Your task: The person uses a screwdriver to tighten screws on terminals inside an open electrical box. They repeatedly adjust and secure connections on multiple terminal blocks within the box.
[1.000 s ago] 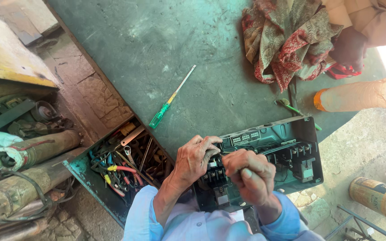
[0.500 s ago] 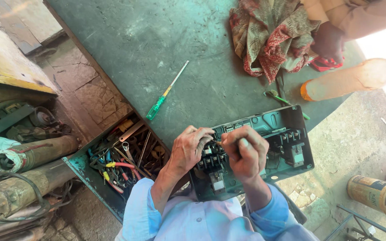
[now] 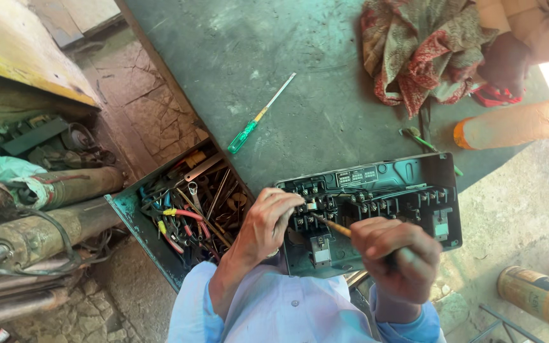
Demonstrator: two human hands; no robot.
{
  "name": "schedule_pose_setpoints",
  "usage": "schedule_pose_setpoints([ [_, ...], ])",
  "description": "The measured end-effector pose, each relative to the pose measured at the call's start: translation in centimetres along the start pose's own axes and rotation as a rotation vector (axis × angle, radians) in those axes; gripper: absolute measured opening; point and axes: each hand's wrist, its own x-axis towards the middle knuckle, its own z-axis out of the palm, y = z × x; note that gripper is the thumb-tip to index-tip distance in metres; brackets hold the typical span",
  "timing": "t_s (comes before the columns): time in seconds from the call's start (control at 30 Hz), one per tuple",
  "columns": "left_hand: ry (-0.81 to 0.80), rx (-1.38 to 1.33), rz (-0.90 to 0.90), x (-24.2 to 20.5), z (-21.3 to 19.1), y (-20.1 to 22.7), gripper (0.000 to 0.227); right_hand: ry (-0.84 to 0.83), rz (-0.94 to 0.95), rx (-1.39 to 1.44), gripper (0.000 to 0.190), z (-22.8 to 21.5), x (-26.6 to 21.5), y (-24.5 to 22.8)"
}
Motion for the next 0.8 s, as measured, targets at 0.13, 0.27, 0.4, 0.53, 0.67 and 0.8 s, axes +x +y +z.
schedule_pose_setpoints([
  [0.13, -0.02, -0.002, -0.002, -1.7, -0.1, 0.0, 0.045, -0.044, 0.107, -0.083, 0.025, 0.9, 0.0, 0.9],
  [0.27, -0.068, -0.02, -0.022, -2.1, 0.2, -0.5, 0.058, -0.193, 0.161, -0.116, 0.026, 0.7, 1.1, 2.2],
  [0.4, -0.066, -0.018, -0.028, -2.2, 0.5, -1.0, 0.056, -0.337, 0.212, -0.194, 0.032, -0.2, 2.0, 3.1],
  [0.53, -0.056, -0.032, -0.046, -2.4, 0.7, -1.1, 0.055, -0.422, 0.318, -0.098, 0.035, -0.9, 2.7, 4.1],
  [0.67, -0.045, -0.037, -0.057, -2.5, 0.8, -1.2, 0.054, -0.477, 0.288, -0.153, 0.037, -1.0, 2.7, 4.1],
  [0.8, -0.024, -0.056, -0.051, -2.5, 0.9, -1.3, 0.054, -0.535, 0.28, -0.137, 0.036, -0.4, 3.4, 3.7],
])
